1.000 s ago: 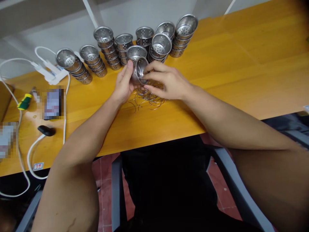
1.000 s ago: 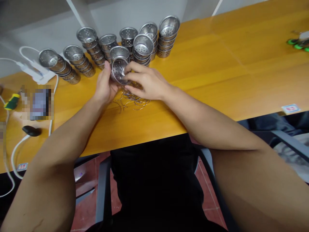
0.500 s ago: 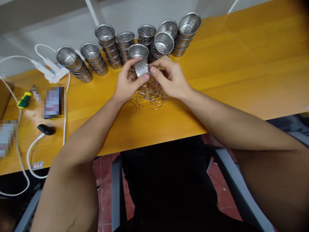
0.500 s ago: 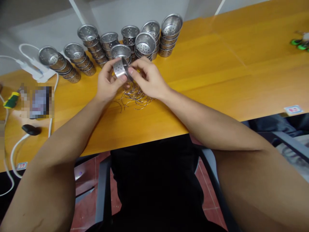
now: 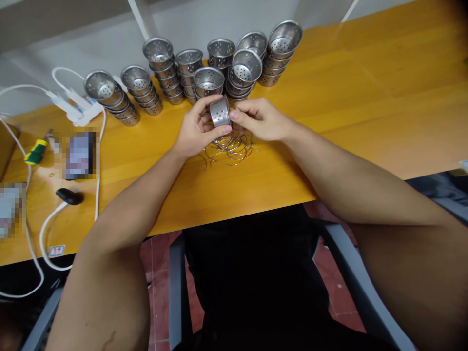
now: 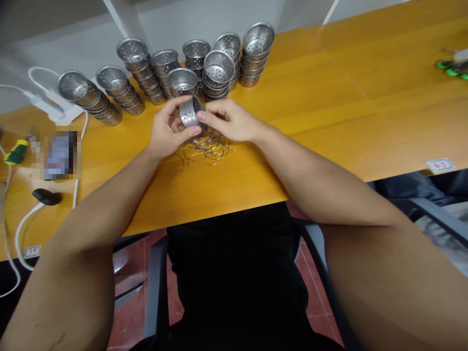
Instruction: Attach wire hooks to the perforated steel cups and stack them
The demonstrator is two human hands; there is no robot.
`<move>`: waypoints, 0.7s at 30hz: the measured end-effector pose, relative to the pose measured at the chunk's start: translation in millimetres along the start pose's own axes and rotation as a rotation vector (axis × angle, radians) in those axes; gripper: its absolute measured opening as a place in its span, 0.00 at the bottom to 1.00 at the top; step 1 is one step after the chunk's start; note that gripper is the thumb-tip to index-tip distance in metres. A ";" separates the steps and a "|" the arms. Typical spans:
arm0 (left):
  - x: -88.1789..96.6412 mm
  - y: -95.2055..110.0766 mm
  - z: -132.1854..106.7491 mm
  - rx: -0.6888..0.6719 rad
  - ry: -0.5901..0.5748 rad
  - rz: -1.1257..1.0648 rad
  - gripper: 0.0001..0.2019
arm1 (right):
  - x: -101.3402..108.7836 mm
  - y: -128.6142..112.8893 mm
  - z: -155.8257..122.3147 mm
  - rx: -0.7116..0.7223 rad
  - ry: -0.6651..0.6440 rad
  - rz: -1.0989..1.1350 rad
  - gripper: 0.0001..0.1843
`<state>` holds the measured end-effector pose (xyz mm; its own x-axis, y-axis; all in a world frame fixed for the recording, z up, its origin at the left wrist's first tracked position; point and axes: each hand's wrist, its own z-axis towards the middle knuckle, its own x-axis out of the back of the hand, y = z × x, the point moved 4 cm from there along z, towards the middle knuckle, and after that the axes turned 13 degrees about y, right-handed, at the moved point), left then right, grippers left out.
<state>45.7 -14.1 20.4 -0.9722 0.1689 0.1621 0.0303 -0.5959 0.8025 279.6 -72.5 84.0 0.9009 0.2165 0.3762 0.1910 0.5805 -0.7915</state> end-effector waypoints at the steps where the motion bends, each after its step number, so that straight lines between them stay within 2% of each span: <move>1: 0.4 0.2 0.9 -0.007 0.002 0.001 0.63 | -0.9 2.2 0.7 -0.019 0.001 0.033 0.52; 6: 3.3 9.1 2.7 -0.067 0.068 0.012 0.57 | 0.9 6.4 4.8 -0.162 0.048 0.388 0.48; 10: 3.0 14.4 2.0 0.000 0.087 -0.045 0.44 | 8.4 -5.6 2.9 -0.177 -0.084 0.572 0.44; 12: 4.9 15.9 5.5 -0.063 0.157 -0.074 0.38 | 10.3 -10.3 0.6 -0.115 -0.166 0.520 0.41; 14: 8.9 15.8 11.9 -0.172 0.280 -0.083 0.35 | 9.1 -8.8 -1.3 -0.049 -0.203 0.359 0.39; 17: 16.6 17.9 19.9 -0.288 0.495 -0.075 0.39 | 5.7 1.6 -2.2 0.014 -0.130 0.132 0.40; 19: 22.2 30.9 19.3 -0.360 0.614 -0.072 0.44 | 3.7 9.7 -3.0 0.022 -0.083 0.026 0.37; 21: 26.9 54.4 15.9 -0.379 0.648 -0.046 0.44 | 2.1 16.4 -4.5 0.018 -0.093 -0.104 0.28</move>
<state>24.8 -29.5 77.5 -0.9161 -0.2263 -0.3310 0.0187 -0.8487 0.5285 286.4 -66.0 69.6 0.8362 0.2262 0.4996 0.2734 0.6178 -0.7373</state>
